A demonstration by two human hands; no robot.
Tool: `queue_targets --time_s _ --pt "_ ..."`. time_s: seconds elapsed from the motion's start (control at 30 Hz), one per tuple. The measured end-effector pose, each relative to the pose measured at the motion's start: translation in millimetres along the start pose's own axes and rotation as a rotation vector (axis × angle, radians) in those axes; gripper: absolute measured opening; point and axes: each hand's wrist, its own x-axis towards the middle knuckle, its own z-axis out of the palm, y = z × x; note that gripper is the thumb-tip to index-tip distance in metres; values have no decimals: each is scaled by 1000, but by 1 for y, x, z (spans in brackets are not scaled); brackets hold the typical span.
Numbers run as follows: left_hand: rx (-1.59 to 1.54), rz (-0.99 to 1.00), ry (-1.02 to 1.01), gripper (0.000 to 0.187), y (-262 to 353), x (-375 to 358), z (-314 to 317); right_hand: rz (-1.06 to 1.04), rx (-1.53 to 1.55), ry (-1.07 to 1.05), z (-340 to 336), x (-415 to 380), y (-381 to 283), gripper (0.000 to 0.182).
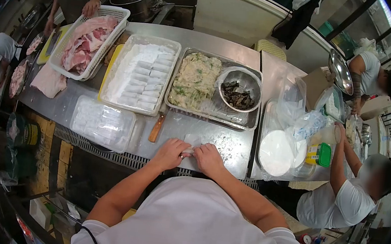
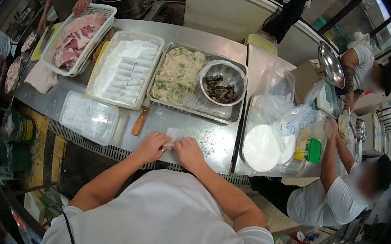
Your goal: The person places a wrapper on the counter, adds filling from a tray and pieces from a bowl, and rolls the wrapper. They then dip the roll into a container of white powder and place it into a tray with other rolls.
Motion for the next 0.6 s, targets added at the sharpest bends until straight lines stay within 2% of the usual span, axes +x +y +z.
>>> queue_targets --time_s 0.17,0.27,0.37,0.5,0.6 --pt "78 -46 125 17 0 3 7 12 29 42 7 -1 8 25" --pt "96 -87 139 18 2 5 9 1 -12 46 10 -3 8 32" --pt "99 -77 154 28 0 6 14 1 -28 22 14 -5 11 38" --pt "117 35 40 43 4 4 6 18 -14 -50 12 -2 14 49" --pt "138 32 13 47 -1 3 9 229 239 -86 -19 11 12 58"
